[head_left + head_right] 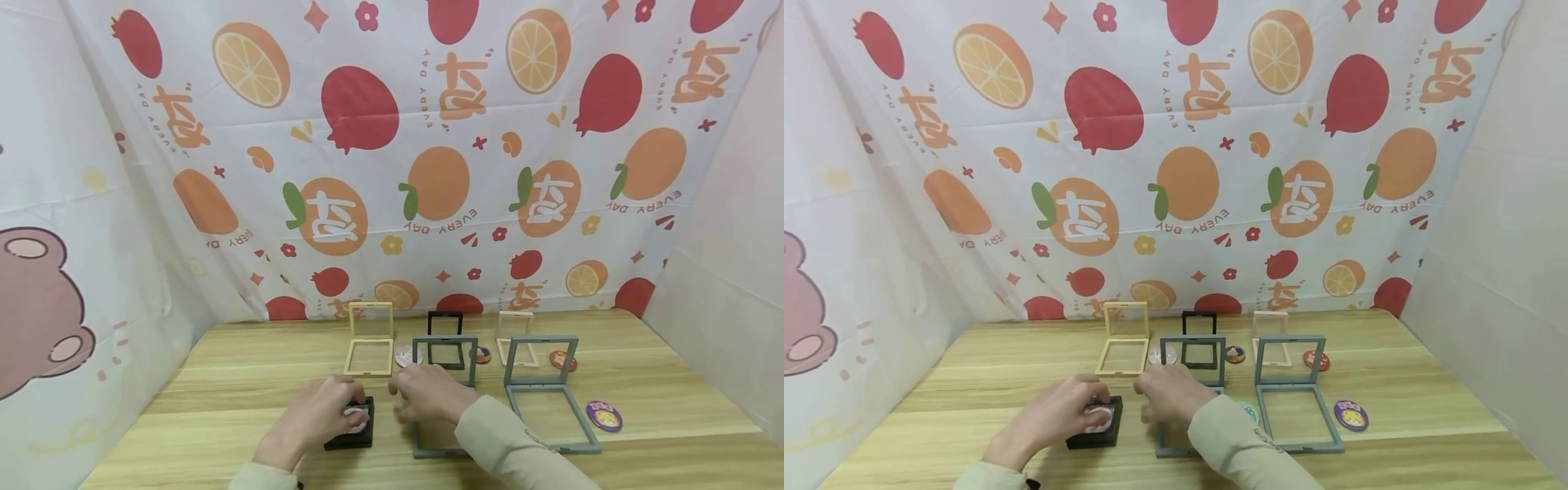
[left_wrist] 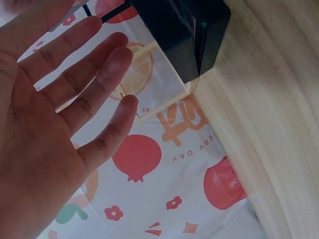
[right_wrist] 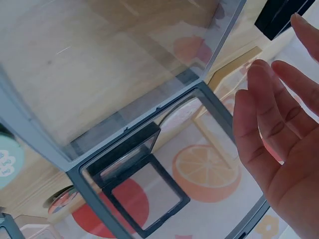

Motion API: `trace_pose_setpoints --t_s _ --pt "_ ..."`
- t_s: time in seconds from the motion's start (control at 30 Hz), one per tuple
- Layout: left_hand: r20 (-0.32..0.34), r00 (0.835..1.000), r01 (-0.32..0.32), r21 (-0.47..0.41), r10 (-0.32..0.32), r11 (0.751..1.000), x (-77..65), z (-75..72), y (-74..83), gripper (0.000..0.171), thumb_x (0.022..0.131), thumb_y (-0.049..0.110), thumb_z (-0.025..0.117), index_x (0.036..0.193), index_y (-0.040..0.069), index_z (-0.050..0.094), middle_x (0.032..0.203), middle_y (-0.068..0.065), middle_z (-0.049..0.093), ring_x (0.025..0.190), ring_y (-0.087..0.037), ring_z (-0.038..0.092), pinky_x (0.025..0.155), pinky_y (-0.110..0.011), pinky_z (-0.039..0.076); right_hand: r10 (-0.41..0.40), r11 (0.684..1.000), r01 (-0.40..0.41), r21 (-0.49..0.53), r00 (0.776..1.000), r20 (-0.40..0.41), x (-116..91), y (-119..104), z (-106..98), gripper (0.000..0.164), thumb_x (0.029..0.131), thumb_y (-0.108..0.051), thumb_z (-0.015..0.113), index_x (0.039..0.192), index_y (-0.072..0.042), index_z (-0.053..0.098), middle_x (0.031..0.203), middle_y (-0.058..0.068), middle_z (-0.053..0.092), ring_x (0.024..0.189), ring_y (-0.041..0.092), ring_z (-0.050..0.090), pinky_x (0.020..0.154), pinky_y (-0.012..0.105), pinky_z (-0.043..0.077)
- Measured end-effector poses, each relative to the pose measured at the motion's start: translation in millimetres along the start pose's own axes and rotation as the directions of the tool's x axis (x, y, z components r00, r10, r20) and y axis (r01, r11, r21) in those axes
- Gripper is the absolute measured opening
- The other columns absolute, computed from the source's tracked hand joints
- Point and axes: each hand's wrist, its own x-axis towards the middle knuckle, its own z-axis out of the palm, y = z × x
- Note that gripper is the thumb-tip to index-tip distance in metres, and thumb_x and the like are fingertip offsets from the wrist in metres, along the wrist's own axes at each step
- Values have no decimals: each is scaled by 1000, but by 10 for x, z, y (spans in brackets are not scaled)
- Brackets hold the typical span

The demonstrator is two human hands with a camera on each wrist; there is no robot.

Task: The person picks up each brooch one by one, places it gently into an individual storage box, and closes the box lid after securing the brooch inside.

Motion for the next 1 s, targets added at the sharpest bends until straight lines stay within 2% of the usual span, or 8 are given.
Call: trace_pose_setpoints --t_s 0.13,0.4,0.6,0.8,1.0 --pt "-7 1000 -21 12 21 1000 34 5 47 12 83 17 84 85 13 72 85 6 67 77 -14 65 66 -35 54 10 999 -10 44 1000 -9 -46 61 -22 28 80 -21 86 103 -11 75 77 -8 61 70 4 54 62 26 48" --pt "30 999 -16 -16 16 1000 156 18 141 13 85 21 83 89 12 74 87 4 70 73 -9 62 65 -34 53 44 981 -41 191 999 -12 -157 179 -45 25 80 -16 86 100 -8 75 76 -9 59 69 5 54 61 25 48" --pt "38 999 -18 -6 18 1000 197 20 171 18 84 23 84 93 10 75 93 2 71 79 -15 67 69 -38 56 56 968 -47 248 998 -31 -266 297 -64 21 82 -12 83 100 -6 75 83 -6 62 75 7 55 65 26 48" --pt "53 999 8 13 -8 1000 202 20 198 23 85 24 84 99 8 76 97 -1 73 82 -19 69 71 -40 57 44 956 -28 290 998 -49 -373 387 -71 19 83 -5 81 101 -4 75 86 -1 66 78 10 59 68 26 51" --pt "53 999 -2 32 0 999 194 37 223 23 85 25 83 99 8 76 100 -3 73 88 -23 69 73 -43 57 37 947 -14 320 997 -65 -474 458 -72 18 83 -1 78 101 -1 75 88 5 69 81 13 61 70 28 52"
